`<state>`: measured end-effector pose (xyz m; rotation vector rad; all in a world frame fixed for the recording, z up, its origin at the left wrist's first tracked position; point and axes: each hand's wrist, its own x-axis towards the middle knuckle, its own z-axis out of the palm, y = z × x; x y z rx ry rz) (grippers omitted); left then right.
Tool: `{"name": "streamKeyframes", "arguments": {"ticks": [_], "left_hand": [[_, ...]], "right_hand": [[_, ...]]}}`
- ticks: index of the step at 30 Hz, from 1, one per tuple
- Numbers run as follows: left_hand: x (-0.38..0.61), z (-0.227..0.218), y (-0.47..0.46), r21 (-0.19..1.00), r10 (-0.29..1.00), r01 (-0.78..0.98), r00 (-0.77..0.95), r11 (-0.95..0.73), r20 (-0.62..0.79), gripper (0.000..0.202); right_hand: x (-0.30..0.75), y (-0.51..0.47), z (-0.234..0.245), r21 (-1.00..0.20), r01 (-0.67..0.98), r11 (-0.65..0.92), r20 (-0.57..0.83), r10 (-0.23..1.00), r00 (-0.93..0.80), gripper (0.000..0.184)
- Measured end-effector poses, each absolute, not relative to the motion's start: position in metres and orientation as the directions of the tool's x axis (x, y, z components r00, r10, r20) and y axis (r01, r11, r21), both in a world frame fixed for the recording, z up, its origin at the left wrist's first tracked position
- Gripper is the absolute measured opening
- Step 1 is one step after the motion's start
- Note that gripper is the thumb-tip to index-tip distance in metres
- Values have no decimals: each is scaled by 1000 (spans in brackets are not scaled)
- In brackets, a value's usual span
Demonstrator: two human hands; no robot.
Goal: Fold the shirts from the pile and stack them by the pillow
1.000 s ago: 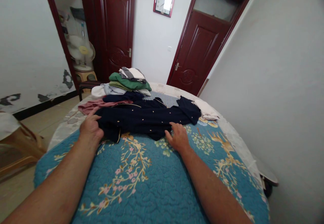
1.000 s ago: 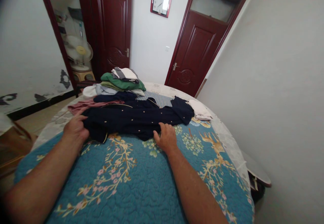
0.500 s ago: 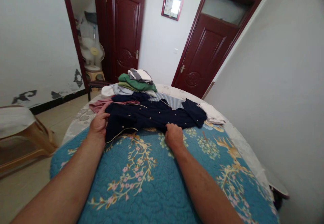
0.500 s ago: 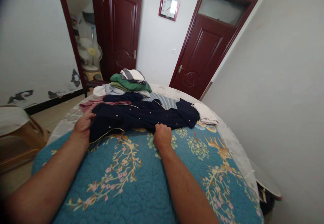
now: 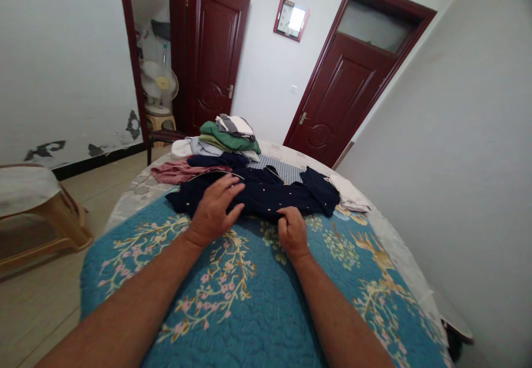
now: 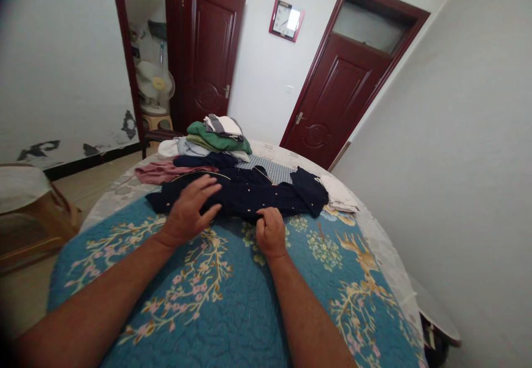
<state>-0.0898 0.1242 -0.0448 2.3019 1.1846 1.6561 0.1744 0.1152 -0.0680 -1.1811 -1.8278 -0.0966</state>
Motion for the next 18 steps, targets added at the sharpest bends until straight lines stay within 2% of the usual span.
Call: {"name": "streamKeyframes", "arguments": {"ticks": [2,4,6,9,11,14,18], "left_hand": [[-62,-51,119,430,620,492,331,-757,712,54],[-42,-61,120,422,617,469,426,-776,662,42],[-33,-71,124,434,625,458,458,-775,632,31],[-37,-78,130,470,660,475,414,-744,627,27],[-43,-76,131,487,681,502,340,-714,648,26],[-50,-70,130,512,694,512,270,-690,667,24],[-52,-66,126,546,698,481,221,-686,681,26]], "right_hand": [[168,109,-63,-349,750,562,729,666,-159,27],[161,102,-59,-317,728,608,726,649,-226,24],[157,99,-58,-304,700,646,722,636,-272,25],[159,102,-61,-320,721,615,706,662,-251,26],[169,110,-67,-327,779,535,667,715,-211,24],[196,125,-78,-303,894,329,580,808,-100,25],[243,139,-93,-268,961,70,597,795,109,62]]}}
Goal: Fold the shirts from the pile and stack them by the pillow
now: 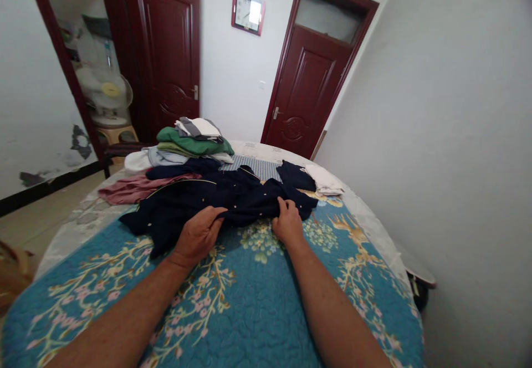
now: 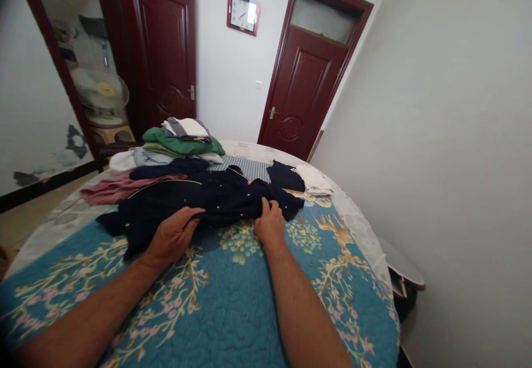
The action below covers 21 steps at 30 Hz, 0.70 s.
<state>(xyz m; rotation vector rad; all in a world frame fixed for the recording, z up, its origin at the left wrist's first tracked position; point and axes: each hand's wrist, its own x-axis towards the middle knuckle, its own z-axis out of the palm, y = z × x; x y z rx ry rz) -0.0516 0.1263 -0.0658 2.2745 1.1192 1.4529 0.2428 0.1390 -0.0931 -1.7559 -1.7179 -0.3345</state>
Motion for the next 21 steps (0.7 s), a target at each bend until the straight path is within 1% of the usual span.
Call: {"name": "streamKeyframes", "arguments": {"ticks": [1,2,5,7,9,11,12,13,15,16,17,18,19,21], "left_hand": [[-51,-66,125,546,693,476,214,-690,689,27],[-51,-66,124,542,686,472,211,-696,697,29],[-51,-66,120,524,661,450,233,-723,713,32],[-51,-65,119,525,653,434,231,-732,721,33],[-51,-64,117,538,652,419,196,-731,732,33],[-51,-62,115,568,662,403,142,-717,736,31],[-52,-61,114,585,670,396,113,-708,734,30],[-52,-59,113,600,677,390,87,-698,731,29],[-53,-56,110,619,681,379,44,-688,731,28],[-53,-54,110,624,681,373,30,-686,731,28],[-53,-53,110,631,684,366,23,-684,729,28],[-53,-53,110,639,691,359,21,-680,723,27],[-52,-54,112,649,701,357,21,-671,713,26],[-52,-58,118,668,729,380,24,-640,684,26]], "right_hand": [[254,142,-96,-284,958,36,612,776,152,66],[265,145,-98,-312,950,7,614,765,195,62],[292,152,-98,-442,894,-71,550,766,332,37],[303,153,-94,-560,821,-112,502,742,444,28],[310,149,-84,-663,740,-114,491,680,544,28],[314,138,-69,-692,721,-46,554,606,571,28],[315,132,-60,-668,744,12,623,557,550,28],[316,125,-49,-617,783,75,703,500,506,27],[318,114,-27,-487,857,169,840,359,406,27],[319,112,-15,-430,883,191,881,301,364,29],[319,113,-5,-384,901,201,905,275,324,31],[319,118,4,-342,917,207,915,295,275,35],[319,125,10,-304,930,207,909,355,218,39],[319,144,15,-233,955,182,829,550,98,50]]}}
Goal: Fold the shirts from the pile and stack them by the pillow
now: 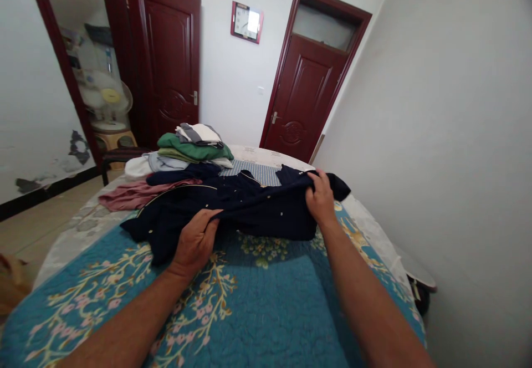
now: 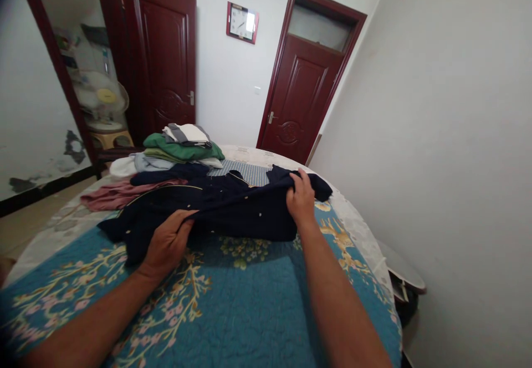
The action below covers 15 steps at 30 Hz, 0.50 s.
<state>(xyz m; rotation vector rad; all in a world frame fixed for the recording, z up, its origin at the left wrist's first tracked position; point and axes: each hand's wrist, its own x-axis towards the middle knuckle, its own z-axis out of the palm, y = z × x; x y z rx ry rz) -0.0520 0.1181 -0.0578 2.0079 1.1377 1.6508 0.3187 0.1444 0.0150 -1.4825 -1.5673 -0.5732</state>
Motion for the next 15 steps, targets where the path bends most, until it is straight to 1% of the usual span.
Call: {"name": "streamKeyframes", "arguments": {"ticks": [2,3,4,7,10,12,15], "left_hand": [[-53,-65,127,671,759,439,39,-598,650,28],[-54,-70,132,667,773,473,52,-576,632,30],[-56,-74,137,659,787,505,67,-557,614,32],[-60,-83,147,637,816,573,101,-515,569,37],[-60,-83,148,623,836,614,115,-484,536,39],[-59,-80,146,618,850,638,114,-460,515,40],[-58,-75,145,609,867,673,99,-420,488,40]], "right_hand": [[320,162,8,-189,976,112,702,711,55,63],[321,168,0,-186,980,66,652,755,73,66],[323,170,-11,-200,980,18,613,783,111,65],[331,159,-50,-310,942,-125,482,834,269,50],[343,135,-83,-426,873,-235,352,846,400,39],[351,121,-93,-487,841,-235,291,864,410,36],[358,109,-92,-547,809,-214,186,911,367,36]]}}
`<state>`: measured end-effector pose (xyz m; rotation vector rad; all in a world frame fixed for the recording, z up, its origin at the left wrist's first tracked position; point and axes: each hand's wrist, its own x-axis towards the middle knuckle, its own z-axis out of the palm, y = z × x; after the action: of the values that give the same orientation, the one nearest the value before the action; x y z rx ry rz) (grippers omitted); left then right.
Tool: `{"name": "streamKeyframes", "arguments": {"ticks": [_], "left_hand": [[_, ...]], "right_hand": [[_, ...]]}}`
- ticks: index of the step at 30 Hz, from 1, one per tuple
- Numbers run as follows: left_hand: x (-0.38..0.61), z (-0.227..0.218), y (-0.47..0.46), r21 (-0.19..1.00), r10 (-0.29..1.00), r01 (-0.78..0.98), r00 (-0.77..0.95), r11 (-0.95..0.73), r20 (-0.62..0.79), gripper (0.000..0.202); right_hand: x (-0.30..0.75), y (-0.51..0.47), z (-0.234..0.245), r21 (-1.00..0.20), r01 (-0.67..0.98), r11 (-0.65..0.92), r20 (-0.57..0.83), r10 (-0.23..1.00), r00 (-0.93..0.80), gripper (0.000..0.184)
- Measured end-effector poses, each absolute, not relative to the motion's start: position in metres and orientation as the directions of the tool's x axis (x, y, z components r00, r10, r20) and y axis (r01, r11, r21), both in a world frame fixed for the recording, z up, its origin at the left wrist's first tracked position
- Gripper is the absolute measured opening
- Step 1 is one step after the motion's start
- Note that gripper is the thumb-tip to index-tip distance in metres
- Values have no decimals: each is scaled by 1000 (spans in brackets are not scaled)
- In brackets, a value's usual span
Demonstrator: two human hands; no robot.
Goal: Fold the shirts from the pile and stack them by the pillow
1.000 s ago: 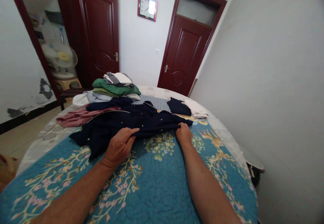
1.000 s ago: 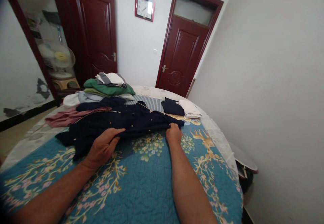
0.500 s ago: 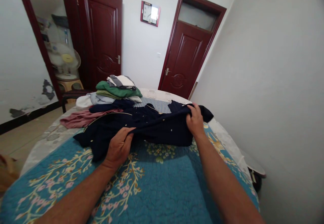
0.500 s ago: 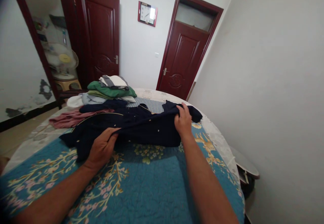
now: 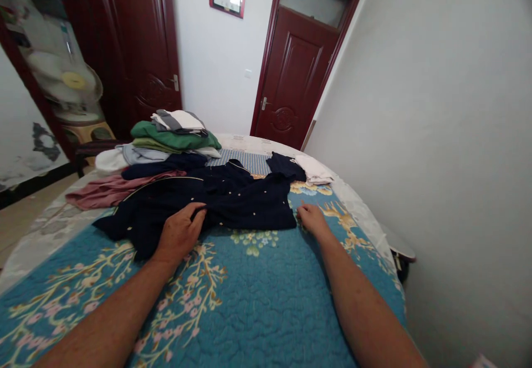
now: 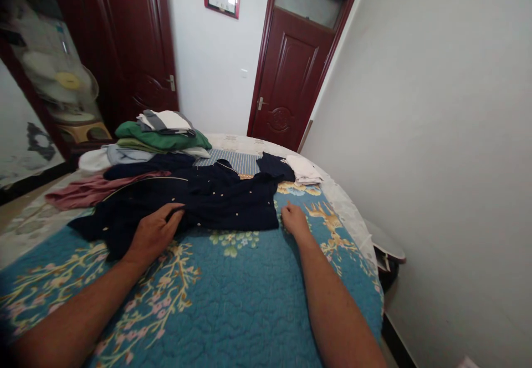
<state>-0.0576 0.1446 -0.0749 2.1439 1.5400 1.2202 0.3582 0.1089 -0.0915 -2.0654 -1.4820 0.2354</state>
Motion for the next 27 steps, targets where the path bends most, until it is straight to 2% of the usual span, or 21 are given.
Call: {"name": "streamKeyframes", "arguments": {"ticks": [6,10,13,16,20,23,27], "left_hand": [[-59,-76,145,577,860,695,118,-429,497,41],[-60,-79,145,554,834,688,140,-469,534,40],[-61,-81,146,543,825,683,158,-488,542,41],[-61,-81,147,534,824,690,164,-488,542,44],[-61,-83,148,536,828,686,178,-492,532,45],[-61,-84,148,526,823,690,184,-497,537,44],[-61,-84,147,509,811,690,198,-515,551,44]], "right_hand": [[346,98,-80,-589,800,-119,178,946,272,43],[337,96,-79,-688,725,-42,170,961,218,36],[341,96,-79,-746,663,-64,164,947,276,32],[344,95,-80,-816,565,-122,72,948,308,29],[341,92,-79,-848,507,-158,-37,970,240,29],[338,91,-75,-845,529,-80,24,982,188,28],[340,91,-65,-873,488,-9,170,932,320,32]]}}
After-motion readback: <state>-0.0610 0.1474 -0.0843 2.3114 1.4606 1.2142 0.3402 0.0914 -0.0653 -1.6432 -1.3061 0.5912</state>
